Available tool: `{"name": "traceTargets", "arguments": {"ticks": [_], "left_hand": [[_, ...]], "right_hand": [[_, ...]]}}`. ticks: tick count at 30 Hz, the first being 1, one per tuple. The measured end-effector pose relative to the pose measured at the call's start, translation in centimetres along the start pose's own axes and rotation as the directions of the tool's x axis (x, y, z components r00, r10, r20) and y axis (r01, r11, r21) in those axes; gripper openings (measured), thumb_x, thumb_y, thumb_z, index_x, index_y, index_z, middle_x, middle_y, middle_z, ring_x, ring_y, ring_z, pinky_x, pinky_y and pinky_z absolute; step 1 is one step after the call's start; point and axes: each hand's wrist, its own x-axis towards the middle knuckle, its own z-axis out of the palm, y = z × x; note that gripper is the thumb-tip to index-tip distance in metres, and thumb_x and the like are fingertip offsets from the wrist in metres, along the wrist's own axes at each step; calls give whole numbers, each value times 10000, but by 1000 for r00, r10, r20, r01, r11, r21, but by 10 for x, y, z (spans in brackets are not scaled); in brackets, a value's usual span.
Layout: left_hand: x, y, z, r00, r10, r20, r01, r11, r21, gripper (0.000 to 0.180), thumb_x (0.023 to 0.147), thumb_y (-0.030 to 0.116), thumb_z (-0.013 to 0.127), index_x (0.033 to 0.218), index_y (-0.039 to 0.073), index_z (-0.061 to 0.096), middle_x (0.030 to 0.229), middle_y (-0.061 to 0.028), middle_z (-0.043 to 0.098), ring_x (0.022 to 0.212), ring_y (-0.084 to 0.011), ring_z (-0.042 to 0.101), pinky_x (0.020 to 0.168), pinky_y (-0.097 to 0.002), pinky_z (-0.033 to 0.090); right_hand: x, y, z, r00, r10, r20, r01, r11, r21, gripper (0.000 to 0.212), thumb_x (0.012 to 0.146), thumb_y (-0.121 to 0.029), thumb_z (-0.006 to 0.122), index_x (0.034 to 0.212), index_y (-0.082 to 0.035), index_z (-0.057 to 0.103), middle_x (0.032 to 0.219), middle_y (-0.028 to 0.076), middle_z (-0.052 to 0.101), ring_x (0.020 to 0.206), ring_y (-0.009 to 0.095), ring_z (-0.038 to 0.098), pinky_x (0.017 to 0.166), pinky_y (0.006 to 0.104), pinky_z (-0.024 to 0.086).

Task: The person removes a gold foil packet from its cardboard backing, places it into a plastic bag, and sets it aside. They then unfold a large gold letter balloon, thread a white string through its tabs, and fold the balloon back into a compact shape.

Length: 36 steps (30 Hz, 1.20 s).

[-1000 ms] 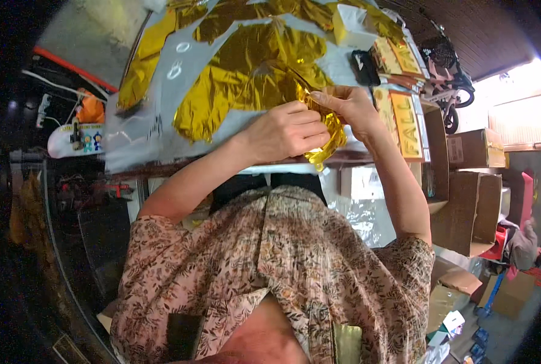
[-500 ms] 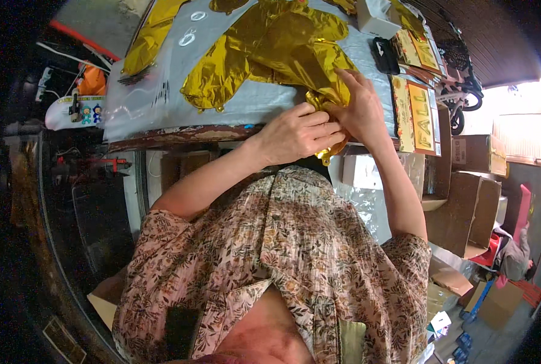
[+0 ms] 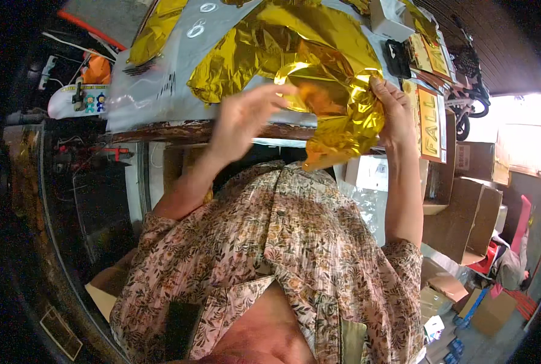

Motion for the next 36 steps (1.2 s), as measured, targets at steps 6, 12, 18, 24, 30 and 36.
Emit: {"name": "traceTargets", "arguments": {"ticks": [6,12,18,24,30,36], "left_hand": [[36,-13,-38,840,-543,-3,531,823,-200,855,996,663,399,1259,-133,568,1125,-265,682,945,-284,723,832,-370,599],[46,-33,-22,651,-641,406,748,454,-484,904,935,723,472,1233,-124,578,1153,-257,667,1015,-290,699,895,-386,583],[77,-40,-20,791,-608,65,463,526,-714,451,942,313,690,1268,20,584,1165,-120,645,998,-266,678,904,-418,585],[166,-33,-66,906,-417,64,361,686,-632,438,923,217,722,1335,93,639,1135,-51,710,864,-117,670,731,-284,521],[232,20,-89,965,-24,262,251,384,-889,261,977,153,646,1201,18,645,1143,-99,699,1003,-225,689,856,-382,577],[272,-126,-89,929,-351,-119,370,853,368,444,812,308,843,1137,23,739,953,-12,715,810,-76,644,688,-246,542]], "right_hand": [[-2,31,-54,986,166,30,-168,983,77,345,986,-242,613,1242,-10,627,1057,72,690,911,158,676,818,292,561],[-28,23,-28,938,332,102,-340,815,469,201,959,-114,612,1107,13,660,922,102,727,757,182,723,670,300,622],[-45,14,-32,961,239,140,-276,851,447,233,945,-50,606,1160,37,628,1023,152,720,901,243,731,767,341,630],[-48,10,-35,925,295,239,-318,946,66,267,856,-67,751,1102,23,696,942,79,727,805,128,658,738,249,501],[-23,-8,4,992,-58,114,65,996,-58,177,925,-46,696,1079,40,696,957,63,728,801,100,650,730,249,501],[27,37,-16,959,268,91,-257,959,-116,118,926,-60,694,1010,23,693,842,65,718,673,116,647,618,260,517]]}}
